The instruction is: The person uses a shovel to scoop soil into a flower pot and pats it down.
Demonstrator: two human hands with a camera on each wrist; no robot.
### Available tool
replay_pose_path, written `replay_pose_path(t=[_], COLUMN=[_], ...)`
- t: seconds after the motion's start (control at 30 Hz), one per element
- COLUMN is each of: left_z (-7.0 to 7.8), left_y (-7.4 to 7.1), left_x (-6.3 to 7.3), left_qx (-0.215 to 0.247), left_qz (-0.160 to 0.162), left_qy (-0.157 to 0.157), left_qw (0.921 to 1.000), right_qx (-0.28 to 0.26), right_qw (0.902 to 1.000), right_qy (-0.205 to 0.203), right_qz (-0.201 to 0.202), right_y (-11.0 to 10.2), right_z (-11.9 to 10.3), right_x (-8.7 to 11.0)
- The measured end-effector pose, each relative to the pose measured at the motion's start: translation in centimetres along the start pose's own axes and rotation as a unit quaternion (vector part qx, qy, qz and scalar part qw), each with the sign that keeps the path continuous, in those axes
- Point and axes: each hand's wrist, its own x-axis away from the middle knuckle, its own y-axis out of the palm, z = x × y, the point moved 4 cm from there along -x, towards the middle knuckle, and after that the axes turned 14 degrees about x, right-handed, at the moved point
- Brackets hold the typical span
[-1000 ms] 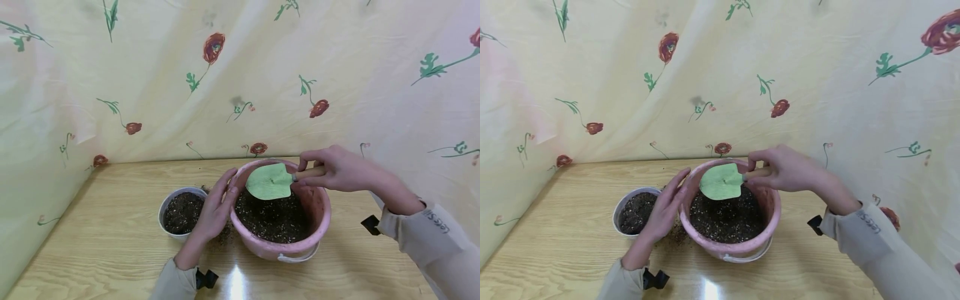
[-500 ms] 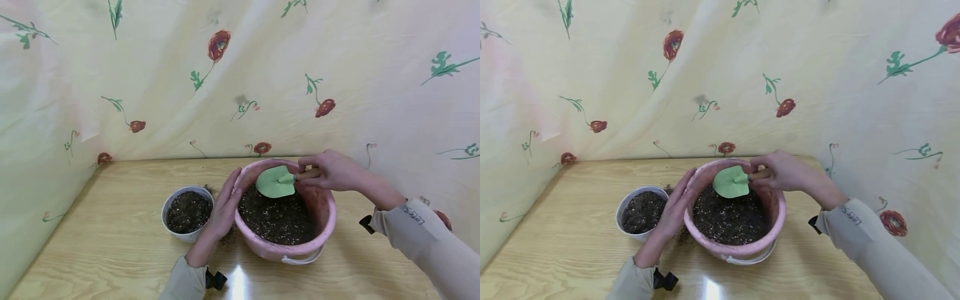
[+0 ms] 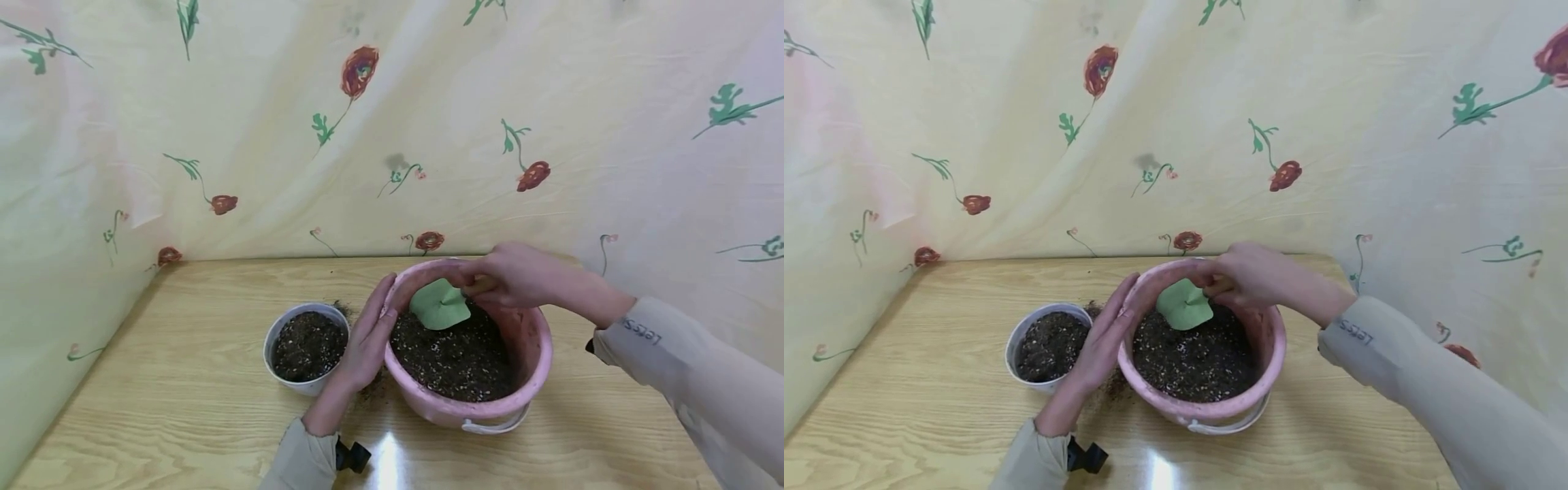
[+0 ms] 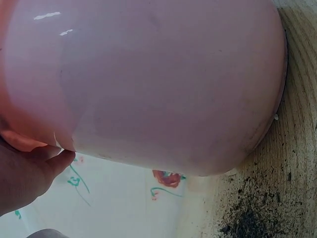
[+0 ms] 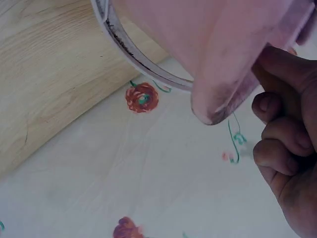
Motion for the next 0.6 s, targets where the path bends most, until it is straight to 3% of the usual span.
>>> replay_pose_path(t=[0.2,0.33,0.5,0.6], left_z=[0.0,-0.2,-0.2,-0.2], left_y=[0.0,0.2,0.1,-0.1], left_x=[0.0,0.0,0.1,0.0], left_qx=[0.015,0.016,0.012,0.009], left_qz=[-0.001,-0.006,0.000,0.004], left_qy=[-0.006,-0.006,0.001,0.005], left_qw=[0.9999,0.9998,0.9999,0.9999], right_qx=[0.002,-0.028,-0.058,-0.084], right_qw=[0.9991,0.9983,0.9953,0.9936], right_qy=[-0.014,-0.019,-0.065,-0.072], right_qz=[-0.040,-0.048,-0.041,-0.026], right_y=[1.2,2.2,3.2,3.2], right_z=[-0.7,-1.0,-1.8,-2.0], right_x=[-1.2,-1.3,-1.5,-1.6])
